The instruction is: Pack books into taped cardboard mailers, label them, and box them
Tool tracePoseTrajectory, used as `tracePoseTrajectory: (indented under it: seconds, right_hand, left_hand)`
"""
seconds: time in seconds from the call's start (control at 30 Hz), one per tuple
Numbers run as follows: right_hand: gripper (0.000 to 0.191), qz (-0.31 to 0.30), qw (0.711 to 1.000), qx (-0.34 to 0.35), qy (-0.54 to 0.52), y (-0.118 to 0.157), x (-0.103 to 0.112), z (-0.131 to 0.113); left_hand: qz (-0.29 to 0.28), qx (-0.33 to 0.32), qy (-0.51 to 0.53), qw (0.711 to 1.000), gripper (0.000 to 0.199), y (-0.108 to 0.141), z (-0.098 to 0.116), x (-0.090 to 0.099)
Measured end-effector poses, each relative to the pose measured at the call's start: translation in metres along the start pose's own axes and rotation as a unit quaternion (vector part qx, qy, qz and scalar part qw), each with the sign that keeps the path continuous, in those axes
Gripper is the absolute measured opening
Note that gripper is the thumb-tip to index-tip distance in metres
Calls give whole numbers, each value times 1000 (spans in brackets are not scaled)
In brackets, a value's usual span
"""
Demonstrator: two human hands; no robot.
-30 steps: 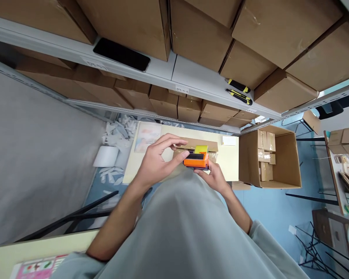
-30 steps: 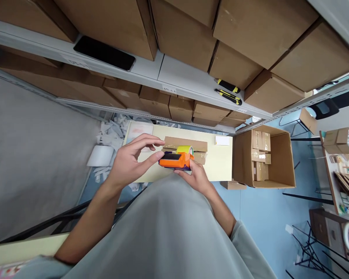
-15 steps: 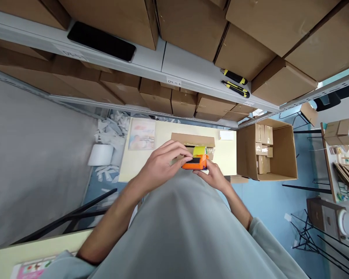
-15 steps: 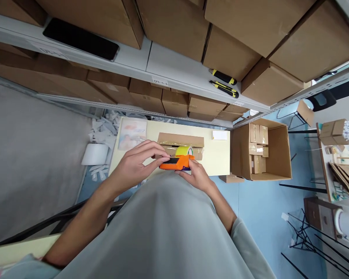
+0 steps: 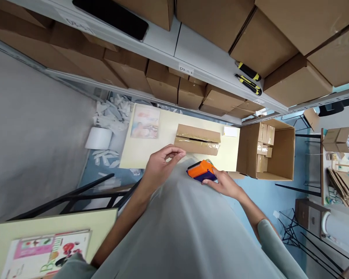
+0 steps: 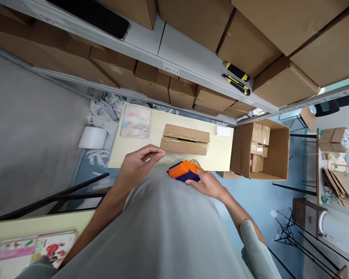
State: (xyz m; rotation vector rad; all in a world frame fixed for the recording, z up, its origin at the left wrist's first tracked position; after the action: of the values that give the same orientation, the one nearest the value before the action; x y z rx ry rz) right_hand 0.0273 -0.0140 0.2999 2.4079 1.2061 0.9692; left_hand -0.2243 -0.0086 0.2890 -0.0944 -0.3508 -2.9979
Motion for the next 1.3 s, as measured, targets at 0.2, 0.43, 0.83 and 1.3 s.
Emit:
tracePoseTrajectory:
  seconds: [0.2, 0.43, 0.83, 1.3]
  right_hand:
    - [38, -37, 999, 5, 32, -3, 22, -7]
    - [43, -92, 995, 19, 33, -39, 62, -40]
    - [64, -156, 982, -87, 61, -145, 74, -25]
    - [69, -229, 969, -71, 57, -187, 59, -12]
  left_hand:
    - [13, 55, 63, 996, 38, 0, -15, 9]
    - [41, 91, 171, 980, 47, -18, -47, 8]
    - [149, 165, 304, 926, 34, -63, -122, 12]
    - [149, 264, 299, 905, 24, -80, -181, 0]
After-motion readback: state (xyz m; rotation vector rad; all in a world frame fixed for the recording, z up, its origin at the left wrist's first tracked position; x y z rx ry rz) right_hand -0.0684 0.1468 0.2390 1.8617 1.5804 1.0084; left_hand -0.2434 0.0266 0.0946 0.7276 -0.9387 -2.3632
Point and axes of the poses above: each hand's wrist, its own y-axis away from the middle knuckle, its own x-axis out of the back of the hand, z = x × y, the point moved 7 cm from there along -y, towards the middle knuckle, and after that the axes turned 5 degrees about -z, right-handed, at the moved point
